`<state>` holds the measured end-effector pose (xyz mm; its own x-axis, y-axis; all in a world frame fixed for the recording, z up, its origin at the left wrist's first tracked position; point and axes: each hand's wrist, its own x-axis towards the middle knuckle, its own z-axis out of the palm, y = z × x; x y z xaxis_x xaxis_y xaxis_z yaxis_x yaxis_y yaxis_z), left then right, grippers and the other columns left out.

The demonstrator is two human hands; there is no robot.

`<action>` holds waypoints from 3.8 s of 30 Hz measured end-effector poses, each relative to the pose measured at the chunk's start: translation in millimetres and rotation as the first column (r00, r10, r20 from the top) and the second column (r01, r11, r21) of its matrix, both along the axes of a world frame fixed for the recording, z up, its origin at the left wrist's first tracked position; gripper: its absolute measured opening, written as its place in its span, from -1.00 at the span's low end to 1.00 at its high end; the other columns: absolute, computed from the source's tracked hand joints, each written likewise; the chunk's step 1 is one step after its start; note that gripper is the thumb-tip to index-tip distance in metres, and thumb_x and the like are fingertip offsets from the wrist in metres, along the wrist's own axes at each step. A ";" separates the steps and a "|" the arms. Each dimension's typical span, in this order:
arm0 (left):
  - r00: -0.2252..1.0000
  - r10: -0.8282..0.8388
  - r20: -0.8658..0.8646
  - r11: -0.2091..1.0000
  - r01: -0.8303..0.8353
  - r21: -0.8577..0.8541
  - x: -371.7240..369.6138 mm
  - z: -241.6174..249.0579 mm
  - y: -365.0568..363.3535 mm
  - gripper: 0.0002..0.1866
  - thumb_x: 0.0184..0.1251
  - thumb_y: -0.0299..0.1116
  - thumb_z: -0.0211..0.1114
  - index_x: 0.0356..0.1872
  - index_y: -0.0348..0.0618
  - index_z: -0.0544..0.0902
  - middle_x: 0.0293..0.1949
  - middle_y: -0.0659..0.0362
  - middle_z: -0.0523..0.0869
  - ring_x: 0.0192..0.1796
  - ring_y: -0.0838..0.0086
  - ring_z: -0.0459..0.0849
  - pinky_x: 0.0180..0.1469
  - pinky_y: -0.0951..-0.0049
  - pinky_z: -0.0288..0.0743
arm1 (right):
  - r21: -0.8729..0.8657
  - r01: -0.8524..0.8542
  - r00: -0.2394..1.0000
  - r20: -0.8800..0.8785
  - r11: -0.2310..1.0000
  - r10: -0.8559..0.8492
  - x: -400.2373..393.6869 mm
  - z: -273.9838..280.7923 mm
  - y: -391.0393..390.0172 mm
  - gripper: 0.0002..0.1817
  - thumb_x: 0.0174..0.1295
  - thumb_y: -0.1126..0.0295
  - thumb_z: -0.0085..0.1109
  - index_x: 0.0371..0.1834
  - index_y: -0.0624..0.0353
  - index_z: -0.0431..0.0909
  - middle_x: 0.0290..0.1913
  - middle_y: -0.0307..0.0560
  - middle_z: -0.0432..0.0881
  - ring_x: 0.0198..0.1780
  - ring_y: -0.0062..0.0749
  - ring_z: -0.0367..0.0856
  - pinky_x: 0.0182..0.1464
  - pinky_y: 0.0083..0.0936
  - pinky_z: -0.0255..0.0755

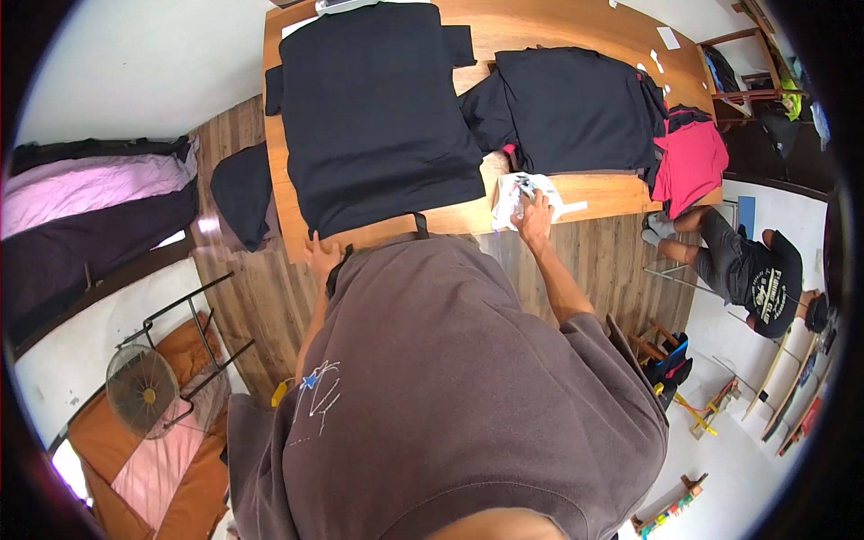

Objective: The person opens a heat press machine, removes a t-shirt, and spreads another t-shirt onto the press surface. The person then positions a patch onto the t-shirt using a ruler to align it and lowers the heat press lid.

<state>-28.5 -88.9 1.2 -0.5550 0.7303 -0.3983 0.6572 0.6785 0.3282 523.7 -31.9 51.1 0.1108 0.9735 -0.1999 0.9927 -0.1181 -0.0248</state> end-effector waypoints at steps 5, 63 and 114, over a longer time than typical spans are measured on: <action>1.000 -0.005 0.002 1.000 0.005 -0.020 -2.5 0.4 0.6 -0.16 0.32 -0.01 0.48 0.65 0.21 0.43 0.71 -0.16 0.11 0.70 -0.14 0.15 0.65 -0.04 0.23 | -0.147 -0.030 0.999 -0.016 0.989 0.028 11.7 -8.8 12.6 -0.47 0.16 0.20 0.58 0.21 0.08 0.76 0.34 0.03 0.54 0.35 -0.03 0.53 0.33 0.03 0.44; 0.990 0.142 0.019 0.979 -0.143 0.147 2.5 -9.6 -0.7 -0.27 0.21 -0.16 0.53 0.49 0.31 0.59 0.62 -0.08 0.25 0.61 -0.16 0.19 0.60 -0.08 0.25 | -0.003 0.389 0.845 -0.398 0.921 -0.358 8.6 -3.6 30.7 -0.57 0.22 0.17 0.44 -0.03 0.33 0.83 -0.19 0.24 0.86 -0.11 0.11 0.87 -0.02 -0.11 0.67; 0.991 0.137 -0.001 0.990 -0.137 0.031 0.8 3.3 6.0 -0.25 0.23 -0.13 0.56 0.51 0.41 0.57 0.65 -0.01 0.23 0.64 -0.08 0.19 0.64 0.00 0.25 | -0.034 0.723 0.446 -0.739 0.690 -0.505 49.9 -72.4 12.0 -0.70 0.25 0.28 0.56 -0.11 0.28 0.78 -0.35 -0.25 0.75 -0.29 -0.56 0.65 -0.10 -0.48 0.58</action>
